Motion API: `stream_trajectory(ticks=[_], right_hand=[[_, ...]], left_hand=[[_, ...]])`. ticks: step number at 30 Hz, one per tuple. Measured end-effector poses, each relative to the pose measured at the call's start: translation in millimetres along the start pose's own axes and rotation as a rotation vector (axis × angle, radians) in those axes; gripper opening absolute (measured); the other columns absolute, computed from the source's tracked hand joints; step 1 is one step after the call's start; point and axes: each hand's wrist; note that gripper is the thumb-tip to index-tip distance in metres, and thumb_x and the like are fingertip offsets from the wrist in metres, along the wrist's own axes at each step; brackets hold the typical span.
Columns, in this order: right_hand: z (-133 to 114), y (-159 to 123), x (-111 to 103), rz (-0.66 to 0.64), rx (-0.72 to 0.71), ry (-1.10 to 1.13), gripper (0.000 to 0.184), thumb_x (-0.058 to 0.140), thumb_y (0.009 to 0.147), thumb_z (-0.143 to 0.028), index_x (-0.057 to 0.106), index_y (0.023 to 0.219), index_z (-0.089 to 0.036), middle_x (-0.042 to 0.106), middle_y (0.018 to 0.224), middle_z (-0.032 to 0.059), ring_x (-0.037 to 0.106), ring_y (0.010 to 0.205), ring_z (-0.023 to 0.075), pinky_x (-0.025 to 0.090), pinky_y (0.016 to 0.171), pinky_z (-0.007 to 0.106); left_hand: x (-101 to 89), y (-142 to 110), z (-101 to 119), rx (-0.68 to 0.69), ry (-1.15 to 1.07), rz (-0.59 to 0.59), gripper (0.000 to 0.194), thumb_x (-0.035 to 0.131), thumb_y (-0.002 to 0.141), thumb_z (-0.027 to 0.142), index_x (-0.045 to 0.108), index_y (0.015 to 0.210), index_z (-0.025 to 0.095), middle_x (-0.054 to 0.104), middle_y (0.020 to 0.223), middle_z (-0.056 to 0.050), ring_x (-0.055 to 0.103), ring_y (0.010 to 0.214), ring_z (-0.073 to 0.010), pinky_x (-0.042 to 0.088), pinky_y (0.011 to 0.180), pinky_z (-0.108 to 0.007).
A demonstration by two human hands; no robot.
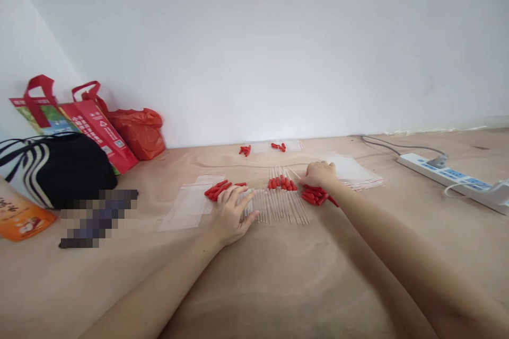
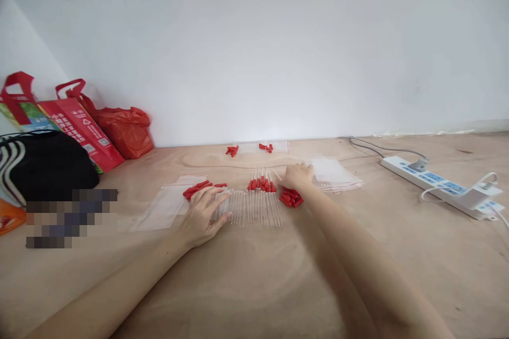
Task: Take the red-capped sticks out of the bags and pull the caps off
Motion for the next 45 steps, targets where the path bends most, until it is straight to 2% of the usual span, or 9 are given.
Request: stream_trajectory(ticks=[3,8,10,13,17,22,28,36,45], right_hand=[[-5,4,-3,-0.001,0.043,0.006,0.018,0.065,0.057,-0.028,0.063,0.067,-0.014,0.063,0.080,0.0157,0.053,0.090,0.0314,0.034,0.071,0.041],[-8,-6,-22,0.049,0.043,0.068,0.021,0.047,0.074,-0.033,0.061,0.074,-0.018,0.064,0.080,0.0105,0.055,0.081,0.0247,0.032,0.067,0.036],[-12,-25,-22,0.143,-0.083,0.117,0.026,0.038,0.081,-0.034,0.059,0.077,-0.019,0.064,0.076,0.0067,0.055,0.074,0.0199,0.030,0.067,0.034],[-18,-66,-7,0.367,-0.383,0.095,0.027,0.033,0.085,-0.030,0.056,0.081,-0.017,0.061,0.067,0.0049,0.051,0.066,0.0172,0.025,0.068,0.034],[-27,-111,21,0.526,-0.765,0.089,0.020,0.039,0.084,-0.023,0.056,0.076,-0.018,0.058,0.066,0.0024,0.046,0.067,0.0151,0.021,0.067,0.032],[-32,-120,29,0.578,-0.765,0.204,0.017,0.044,0.083,-0.024,0.057,0.075,-0.017,0.055,0.063,0.0011,0.042,0.066,0.0138,0.021,0.066,0.031],[-31,-117,26,0.604,-0.785,0.243,0.014,0.049,0.082,-0.025,0.061,0.086,-0.020,0.057,0.066,0.0008,0.043,0.068,0.0137,0.020,0.066,0.031],[-27,-120,26,0.602,-0.846,0.273,0.016,0.049,0.081,-0.022,0.062,0.074,-0.020,0.052,0.059,-0.0004,0.038,0.065,0.0129,0.020,0.068,0.032],[-27,-121,22,0.589,-0.888,0.284,0.021,0.043,0.081,-0.018,0.060,0.068,-0.018,0.048,0.056,-0.0004,0.037,0.064,0.0128,0.021,0.069,0.033]], left_hand=[[-0.4,-1,1,-0.018,-0.015,-0.055,0.044,0.048,0.080,0.039,0.047,0.117,0.017,0.048,0.116,-0.013,0.039,0.109,-0.0284,0.032,0.089,-0.045],[1.1,-3,2,-0.060,-0.069,-0.016,0.059,0.047,0.080,0.039,0.026,0.130,0.014,0.044,0.120,-0.015,0.037,0.112,-0.0285,0.029,0.092,-0.045],[2.2,-3,2,-0.075,-0.061,0.045,0.062,0.047,0.080,0.038,0.022,0.131,0.014,0.044,0.119,-0.015,0.037,0.112,-0.0290,0.029,0.092,-0.046],[1.6,-1,2,-0.037,-0.032,0.134,0.061,0.048,0.080,0.036,0.024,0.131,0.013,0.044,0.119,-0.016,0.037,0.113,-0.0293,0.029,0.092,-0.045],[-2.5,1,7,0.084,0.015,0.088,0.043,0.042,0.084,0.032,0.038,0.125,0.018,0.050,0.117,-0.013,0.042,0.108,-0.0264,0.029,0.088,-0.041],[-2.1,-2,22,0.245,0.001,0.038,0.021,0.043,0.086,0.024,0.058,0.101,0.024,0.065,0.093,-0.003,0.053,0.088,-0.0189,0.027,0.082,-0.039],[0.2,-2,31,0.238,-0.005,0.044,0.020,0.042,0.086,0.017,0.061,0.079,0.020,0.063,0.064,0.002,0.055,0.071,-0.0133,0.027,0.081,-0.036],[-6.5,-3,33,0.281,-0.046,0.117,0.022,0.040,0.087,0.014,0.058,0.076,0.019,0.062,0.059,0.004,0.056,0.066,-0.0122,0.025,0.076,-0.036],[-5.0,-3,32,0.283,-0.088,0.106,0.020,0.040,0.086,0.015,0.057,0.076,0.019,0.062,0.062,0.004,0.056,0.066,-0.0116,0.026,0.075,-0.035]])
Point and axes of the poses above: each hand's wrist, its own y-axis towards the middle knuckle, its own x-axis out of the palm, z = x × y
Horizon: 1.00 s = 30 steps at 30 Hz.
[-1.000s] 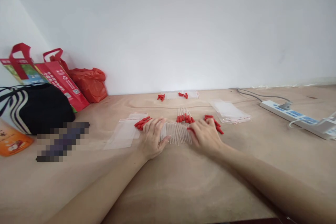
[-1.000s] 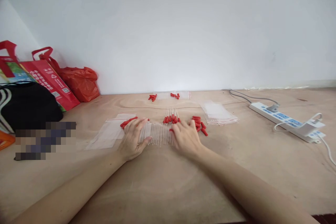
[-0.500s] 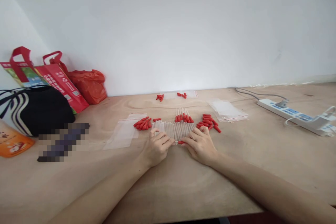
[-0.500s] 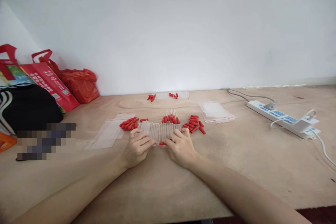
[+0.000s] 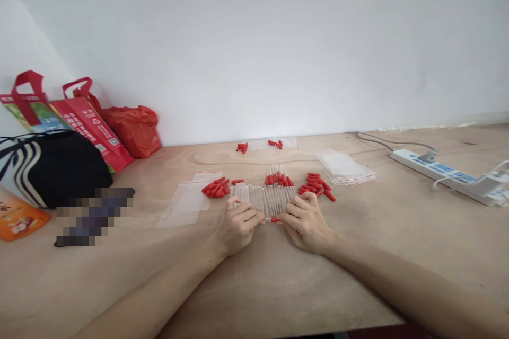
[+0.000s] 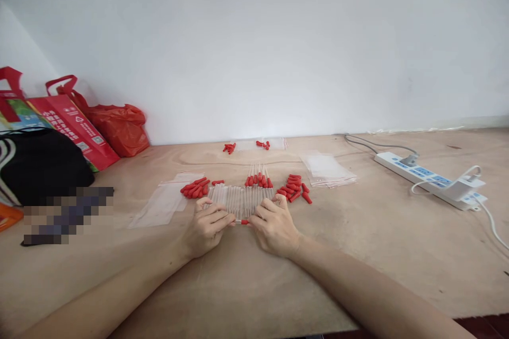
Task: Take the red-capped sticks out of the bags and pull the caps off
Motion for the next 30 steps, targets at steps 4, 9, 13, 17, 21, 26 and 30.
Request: stream_trajectory(ticks=[4,9,13,17,21,26,30], right_hand=[[1,-1,-1,-0.004,-0.011,0.027,0.020,0.043,0.080,-0.019,0.060,0.070,-0.018,0.049,0.058,-0.0004,0.037,0.065,0.0129,0.021,0.070,0.034],[0,-2,-3,0.029,-0.024,0.035,0.020,0.042,0.080,-0.018,0.060,0.071,-0.017,0.049,0.058,0.0000,0.037,0.064,0.0128,0.023,0.071,0.034],[-1,-3,-3,0.023,-0.035,0.025,0.019,0.042,0.080,-0.017,0.060,0.073,-0.017,0.050,0.058,-0.0002,0.039,0.064,0.0126,0.024,0.073,0.034],[13,-8,-6,0.054,-0.053,-0.055,0.018,0.043,0.080,-0.016,0.060,0.074,-0.018,0.050,0.058,-0.0009,0.042,0.062,0.0116,0.026,0.076,0.035],[45,-12,-14,0.201,0.218,-0.058,0.015,0.046,0.081,-0.022,0.062,0.081,-0.020,0.056,0.071,0.0024,0.051,0.070,0.0133,0.032,0.075,0.033],[89,-17,-24,0.173,0.759,0.062,0.022,0.046,0.076,-0.028,0.062,0.087,-0.018,0.055,0.075,0.0044,0.052,0.062,0.0135,0.041,0.061,0.028],[109,-25,-27,0.021,1.044,0.017,0.024,0.052,0.066,-0.026,0.057,0.086,-0.015,0.059,0.070,0.0037,0.054,0.061,0.0139,0.041,0.059,0.026]], left_hand=[[0.6,0,0,0.009,-0.009,0.028,0.020,0.040,0.086,0.013,0.057,0.075,0.018,0.062,0.061,0.004,0.056,0.065,-0.0114,0.026,0.075,-0.035],[0.8,0,1,0.016,-0.013,0.058,0.020,0.041,0.085,0.012,0.057,0.074,0.018,0.062,0.060,0.004,0.056,0.064,-0.0113,0.026,0.075,-0.035],[0.6,0,1,0.029,-0.001,0.062,0.019,0.042,0.084,0.012,0.057,0.076,0.018,0.062,0.061,0.004,0.056,0.066,-0.0118,0.028,0.076,-0.035],[-1.3,-4,-8,0.030,-0.035,0.052,0.018,0.042,0.084,0.011,0.057,0.076,0.016,0.061,0.062,0.002,0.055,0.062,-0.0105,0.035,0.075,-0.032],[-3.4,-11,-23,-0.089,-0.004,0.126,0.014,0.045,0.084,0.013,0.058,0.080,0.016,0.062,0.067,-0.001,0.055,0.062,-0.0113,0.040,0.065,-0.026],[2.6,-12,-31,-0.245,0.070,0.091,0.024,0.037,0.086,0.015,0.056,0.100,0.012,0.057,0.080,-0.007,0.057,0.074,-0.0143,0.046,0.066,-0.024],[8.9,-10,-32,-0.311,0.103,0.055,0.037,0.031,0.084,0.009,0.046,0.117,0.007,0.050,0.091,-0.011,0.055,0.078,-0.0146,0.048,0.073,-0.028]])
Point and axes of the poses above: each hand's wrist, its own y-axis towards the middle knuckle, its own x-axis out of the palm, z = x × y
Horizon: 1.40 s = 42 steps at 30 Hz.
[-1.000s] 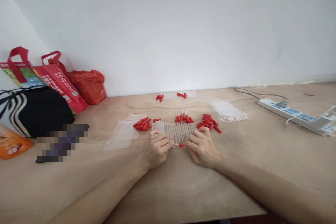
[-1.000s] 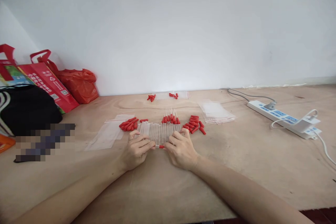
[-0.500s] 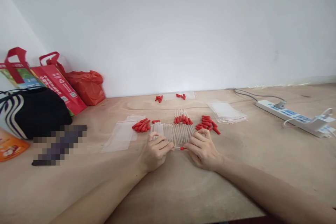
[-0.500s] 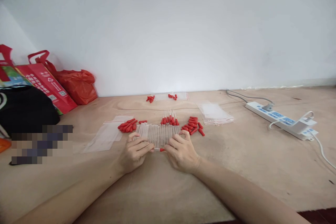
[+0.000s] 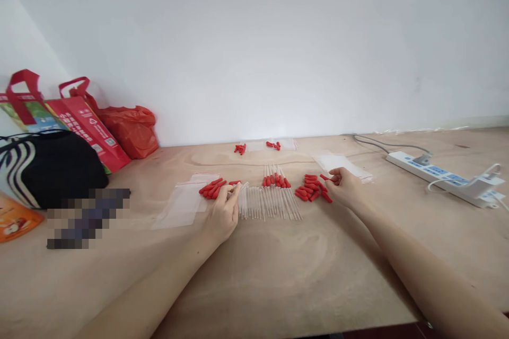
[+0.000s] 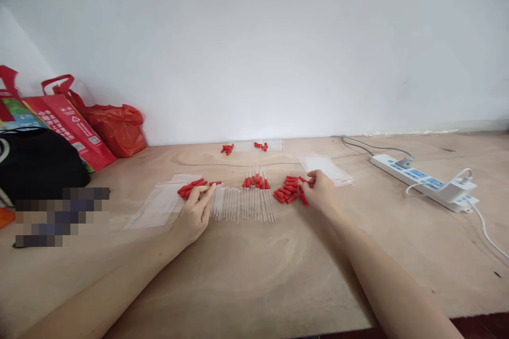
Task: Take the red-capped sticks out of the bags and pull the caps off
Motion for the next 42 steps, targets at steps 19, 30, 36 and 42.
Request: stream_trajectory(ticks=[19,30,36,42], right_hand=[[-7,-4,-3,-0.021,-0.075,-0.002,0.028,0.045,0.073,-0.040,0.059,0.065,-0.017,0.060,0.062,0.0026,0.048,0.053,0.0128,0.034,0.054,0.025],[-80,-11,33,-0.234,-0.377,-0.361,0.023,0.043,0.079,-0.031,0.063,0.075,-0.019,0.064,0.083,0.0081,0.052,0.086,0.0229,0.029,0.072,0.036],[-94,-2,48,-0.315,-0.322,-0.529,0.031,0.043,0.078,-0.036,0.065,0.073,-0.015,0.064,0.086,0.0138,0.050,0.089,0.0272,0.026,0.072,0.039],[-98,-3,54,-0.319,-0.294,-0.519,0.028,0.044,0.077,-0.031,0.065,0.072,-0.014,0.065,0.084,0.0133,0.051,0.087,0.0267,0.025,0.074,0.039]], left_hand=[[7.1,7,11,0.238,0.035,-0.050,0.027,0.036,0.081,0.007,0.060,0.093,0.012,0.065,0.080,-0.007,0.061,0.075,-0.0170,0.052,0.068,-0.028],[8.6,3,15,0.156,-0.121,-0.109,0.029,0.048,0.082,0.031,0.058,0.099,0.010,0.063,0.094,-0.013,0.060,0.087,-0.0221,0.052,0.075,-0.036],[-3.5,3,11,0.109,-0.206,-0.167,0.049,0.054,0.077,0.044,0.051,0.113,0.011,0.059,0.106,-0.014,0.056,0.097,-0.0235,0.049,0.081,-0.038],[-17.9,5,2,0.053,-0.129,-0.114,0.038,0.053,0.078,0.037,0.055,0.107,0.012,0.059,0.104,-0.012,0.051,0.098,-0.0242,0.042,0.088,-0.043]])
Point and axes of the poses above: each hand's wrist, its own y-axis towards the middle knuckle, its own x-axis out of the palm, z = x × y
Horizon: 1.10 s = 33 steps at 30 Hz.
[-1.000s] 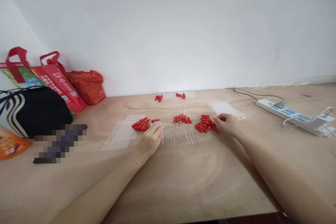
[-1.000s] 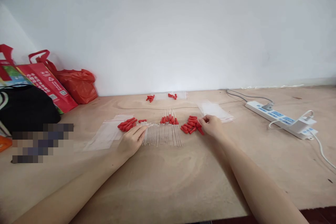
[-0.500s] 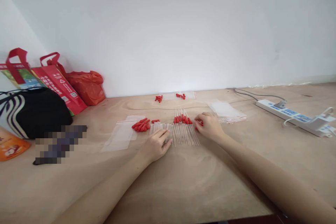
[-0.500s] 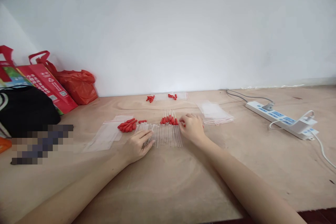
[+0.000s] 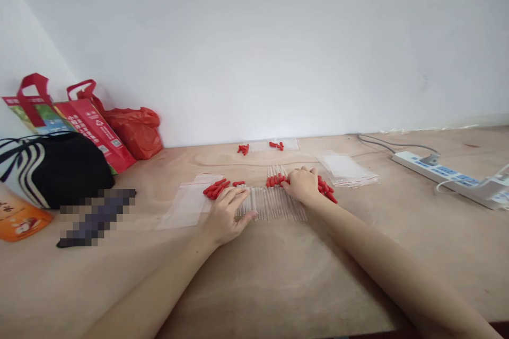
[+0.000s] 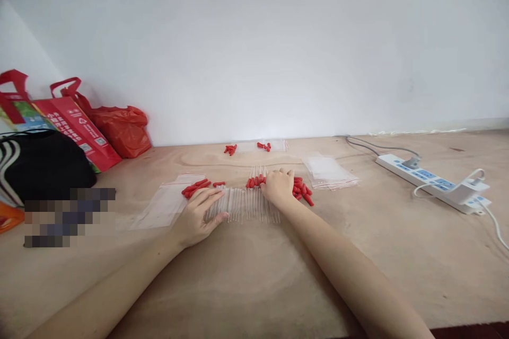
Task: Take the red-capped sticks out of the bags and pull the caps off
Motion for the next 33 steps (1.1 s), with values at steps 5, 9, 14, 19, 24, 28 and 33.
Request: stream_trajectory(ticks=[5,9,14,19,24,28,33], right_hand=[[2,-5,-9,0.075,0.075,0.070,0.030,0.041,0.078,-0.030,0.066,0.070,-0.016,0.064,0.075,0.0109,0.052,0.082,0.0249,0.025,0.072,0.038],[18,-29,-15,0.285,-0.056,0.220,0.024,0.045,0.077,-0.032,0.065,0.072,-0.020,0.062,0.071,0.0057,0.051,0.078,0.0206,0.027,0.070,0.035],[37,-70,-3,0.393,-0.498,0.428,0.017,0.048,0.080,-0.027,0.064,0.084,-0.021,0.059,0.072,0.0030,0.048,0.072,0.0154,0.032,0.069,0.031],[32,-84,7,0.400,-0.604,0.512,0.016,0.048,0.081,-0.023,0.063,0.088,-0.022,0.061,0.077,0.0026,0.047,0.071,0.0146,0.033,0.067,0.031],[19,-80,12,0.392,-0.576,0.468,0.015,0.051,0.079,-0.025,0.063,0.089,-0.022,0.061,0.080,0.0026,0.048,0.074,0.0146,0.032,0.068,0.031],[12,-78,16,0.474,-0.609,0.383,0.014,0.055,0.078,-0.030,0.063,0.088,-0.024,0.061,0.079,0.0016,0.049,0.075,0.0140,0.029,0.072,0.033],[9,-80,17,0.519,-0.644,0.336,0.014,0.051,0.081,-0.026,0.065,0.081,-0.023,0.058,0.066,0.0002,0.046,0.069,0.0127,0.026,0.074,0.034]], left_hand=[[-0.7,0,-2,0.000,0.020,0.041,0.034,0.051,0.080,0.034,0.056,0.106,0.014,0.059,0.100,-0.010,0.050,0.095,-0.0230,0.042,0.088,-0.042],[1.6,-1,0,0.009,0.070,0.068,0.039,0.051,0.080,0.031,0.051,0.115,0.015,0.055,0.110,-0.012,0.046,0.105,-0.0248,0.038,0.092,-0.043],[6.2,2,13,0.095,0.156,0.058,0.037,0.051,0.081,0.031,0.052,0.116,0.022,0.050,0.121,-0.011,0.042,0.113,-0.0271,0.034,0.092,-0.046],[13.4,1,28,0.154,0.087,0.059,0.017,0.052,0.082,0.028,0.063,0.095,0.026,0.067,0.090,-0.001,0.057,0.088,-0.0193,0.025,0.095,-0.049],[15.0,0,32,0.137,0.062,0.018,0.014,0.049,0.084,0.023,0.063,0.088,0.023,0.068,0.074,0.003,0.058,0.074,-0.0136,0.024,0.097,-0.046],[14.2,1,33,0.144,0.061,0.003,0.017,0.047,0.085,0.023,0.064,0.081,0.023,0.067,0.068,0.003,0.058,0.072,-0.0135,0.024,0.097,-0.046],[15.6,1,34,0.185,0.068,0.029,0.013,0.050,0.083,0.024,0.063,0.083,0.023,0.066,0.067,0.004,0.057,0.069,-0.0127,0.022,0.097,-0.045]])
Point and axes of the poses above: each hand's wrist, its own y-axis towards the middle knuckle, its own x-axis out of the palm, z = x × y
